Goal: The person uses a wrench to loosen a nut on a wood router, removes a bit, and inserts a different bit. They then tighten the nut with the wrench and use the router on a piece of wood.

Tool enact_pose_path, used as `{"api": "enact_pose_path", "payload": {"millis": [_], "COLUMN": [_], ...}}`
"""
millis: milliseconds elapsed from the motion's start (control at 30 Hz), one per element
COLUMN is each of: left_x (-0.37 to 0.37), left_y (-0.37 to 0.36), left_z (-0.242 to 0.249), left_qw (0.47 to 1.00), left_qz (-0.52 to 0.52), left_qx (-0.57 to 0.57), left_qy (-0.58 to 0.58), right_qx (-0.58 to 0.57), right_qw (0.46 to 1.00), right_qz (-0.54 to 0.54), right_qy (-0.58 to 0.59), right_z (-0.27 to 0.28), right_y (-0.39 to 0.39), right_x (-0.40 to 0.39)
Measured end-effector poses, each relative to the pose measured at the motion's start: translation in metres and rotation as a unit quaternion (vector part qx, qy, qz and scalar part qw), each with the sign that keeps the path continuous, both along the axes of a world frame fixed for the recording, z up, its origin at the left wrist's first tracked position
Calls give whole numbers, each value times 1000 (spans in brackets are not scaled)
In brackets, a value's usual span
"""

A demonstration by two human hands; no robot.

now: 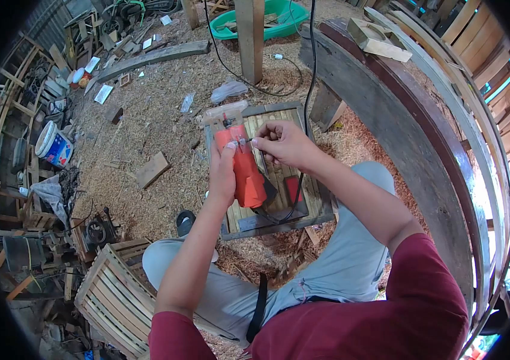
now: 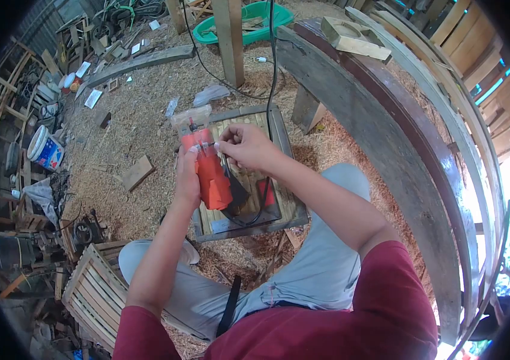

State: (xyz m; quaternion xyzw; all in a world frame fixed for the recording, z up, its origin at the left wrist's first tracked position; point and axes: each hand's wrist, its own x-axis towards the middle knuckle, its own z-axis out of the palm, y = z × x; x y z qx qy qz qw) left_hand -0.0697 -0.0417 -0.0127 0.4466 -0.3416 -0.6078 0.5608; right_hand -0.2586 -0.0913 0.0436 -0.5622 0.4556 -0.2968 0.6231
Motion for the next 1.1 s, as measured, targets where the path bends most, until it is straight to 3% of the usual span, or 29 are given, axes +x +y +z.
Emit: {"api": "enact_pose_path", "payload": {"millis": [433,633,833,1000,1100], "left_x": [-3,-4,-9,-28,-30], "left_y": [0,3,12,21,27], "left_z": [-5,-2,-16,-30,-26], "left_qw": [983,972,978,982,976], "left_qz": [-61,-73,-32,24,-15], "left_qx": [114,162,163,144,175], "left_qy": [127,155,127,120,125], "right_qx": [-6,-75,-49,-137,-149], "right_qw": [1000,996,991,969,964], "right_qz": [7,46,62,71,70], "right_qy": [-28,18,106,193,208], "right_z": [-2,-11,-19,-33,-35], "right_y": [-6,-10,-8,-6,-3], "right_x": [-5,-13,-11,-5,-2]}}
